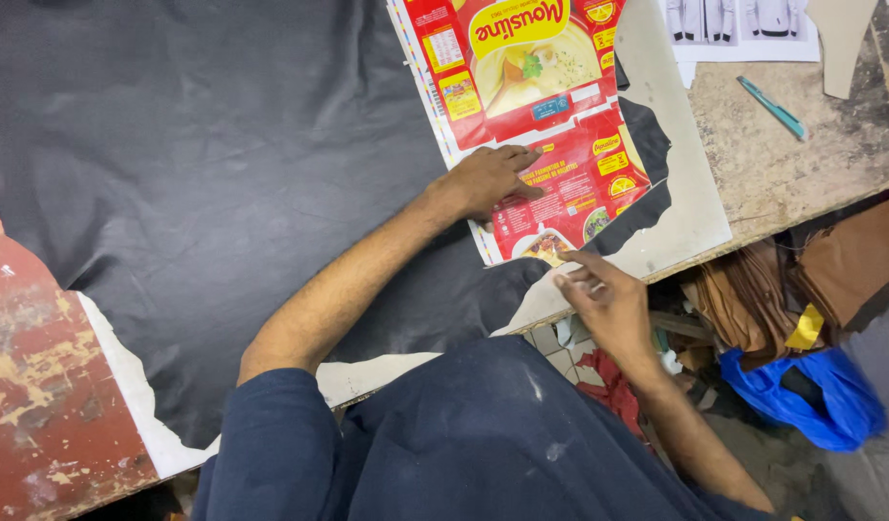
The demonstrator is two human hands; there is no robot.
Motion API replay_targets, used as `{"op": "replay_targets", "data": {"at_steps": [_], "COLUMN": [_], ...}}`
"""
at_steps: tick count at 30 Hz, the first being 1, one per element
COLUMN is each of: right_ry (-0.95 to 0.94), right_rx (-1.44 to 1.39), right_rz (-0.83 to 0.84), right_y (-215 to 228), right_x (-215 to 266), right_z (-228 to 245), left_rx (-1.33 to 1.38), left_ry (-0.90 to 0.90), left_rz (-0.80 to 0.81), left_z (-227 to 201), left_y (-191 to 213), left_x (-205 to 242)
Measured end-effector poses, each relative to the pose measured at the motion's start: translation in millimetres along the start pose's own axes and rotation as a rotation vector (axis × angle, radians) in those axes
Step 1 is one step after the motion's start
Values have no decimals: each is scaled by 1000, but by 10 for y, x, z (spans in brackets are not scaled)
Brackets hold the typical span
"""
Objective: The person places a printed paper pattern on a dark fabric, traces its outline with chalk, measures sections with a tape measure, and cuts the fabric along the marked lines using a rotary cutter. The cut fabric piece is set aside on the table.
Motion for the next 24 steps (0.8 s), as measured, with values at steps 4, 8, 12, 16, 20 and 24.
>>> {"op": "replay_targets", "data": {"at_steps": [4, 8, 12, 16, 20, 24], "right_ry": [213, 197, 166, 284, 215, 313], "right_rx": [-158, -31, -96, 34, 60, 149], "right_rz": [95, -2, 21, -66, -37, -112], "right_y": [-580, -756, -845, -849, -902, -870], "right_x": [-136, -340, -343, -195, -158, -68], "right_z": [340, 341, 275, 372, 339, 498], "left_rx": [166, 117, -83, -166, -241, -331], "left_ry": [-26, 94, 248, 431, 547, 582], "left_rz": [-299, -346, -284, -329, -73, 114], "left_z": [187, 298, 300, 456, 589, 663], "left_y": [188, 186, 231, 505, 522, 405], "left_x": [-136, -285, -307, -141, -192, -327]}}
Point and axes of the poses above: each hand's wrist, its own x-axis away from the middle knuckle, its own y-axis out of the back of the hand, z = x × y, the point moved 10 cm from there along -x, towards the middle knuckle, and after that the axes turned 2 degrees about -y, right-handed, at the moved point
